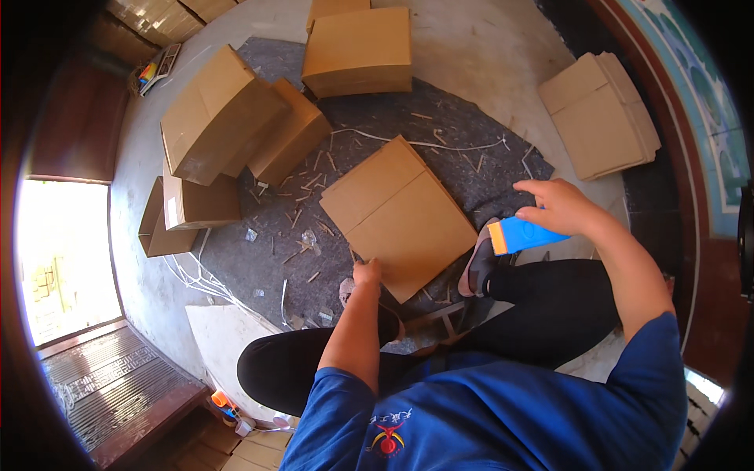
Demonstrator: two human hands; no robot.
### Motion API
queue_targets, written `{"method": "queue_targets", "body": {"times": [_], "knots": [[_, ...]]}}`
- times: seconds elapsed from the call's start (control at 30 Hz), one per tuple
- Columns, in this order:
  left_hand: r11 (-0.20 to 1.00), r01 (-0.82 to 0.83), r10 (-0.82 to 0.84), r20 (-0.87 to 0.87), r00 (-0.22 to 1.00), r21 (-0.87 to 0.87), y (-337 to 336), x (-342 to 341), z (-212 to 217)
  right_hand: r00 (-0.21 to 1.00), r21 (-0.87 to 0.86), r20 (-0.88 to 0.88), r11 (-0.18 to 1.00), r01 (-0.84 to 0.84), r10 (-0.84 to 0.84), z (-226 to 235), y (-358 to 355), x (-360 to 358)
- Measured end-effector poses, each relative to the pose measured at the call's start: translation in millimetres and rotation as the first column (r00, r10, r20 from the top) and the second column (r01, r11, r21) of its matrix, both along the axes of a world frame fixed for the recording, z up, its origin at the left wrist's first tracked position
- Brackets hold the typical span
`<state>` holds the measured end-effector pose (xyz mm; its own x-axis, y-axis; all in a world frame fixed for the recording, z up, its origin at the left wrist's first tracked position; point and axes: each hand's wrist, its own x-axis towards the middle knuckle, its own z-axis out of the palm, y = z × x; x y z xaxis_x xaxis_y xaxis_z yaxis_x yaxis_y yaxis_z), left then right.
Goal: Taping cardboard boxes using a handheld tape dispenser.
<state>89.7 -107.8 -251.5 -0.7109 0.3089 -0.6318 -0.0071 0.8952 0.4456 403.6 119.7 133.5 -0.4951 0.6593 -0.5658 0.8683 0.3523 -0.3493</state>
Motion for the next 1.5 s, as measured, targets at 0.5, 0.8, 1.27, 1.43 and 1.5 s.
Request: {"method": "queue_targets", "body": {"times": [0.5, 0.8, 1.27, 1.43, 1.5], "knots": [[0.993, -0.083, 0.082, -0.021, 0.996, -0.082, 10.7, 41.2, 13.5, 1.000, 0.100, 0.004, 0.995, -0.006, 0.006, -5.5, 19.2, -6.5], [0.935, -0.317, 0.286, 0.187, 0.940, 0.162, 12.7, 21.7, 59.9, 1.000, 0.098, 0.025, 0.995, 0.014, -0.017, 3.9, 16.8, -11.2], [0.913, -0.372, 0.295, 0.358, 0.886, 0.169, -0.8, 16.5, 43.3, 0.995, 0.276, 0.037, 0.958, 0.078, -0.092, -101.7, 158.1, -96.6], [0.870, -0.450, 0.324, 0.457, 0.829, 0.200, 3.9, 23.8, 51.1, 0.964, 0.299, -0.132, 0.918, 0.259, -0.229, -158.7, 212.0, -157.8], [0.838, -0.491, 0.336, 0.485, 0.807, 0.236, -3.0, 19.3, 46.5, 0.978, 0.215, -0.075, 0.955, 0.205, -0.193, -170.9, 214.4, -175.4]]}}
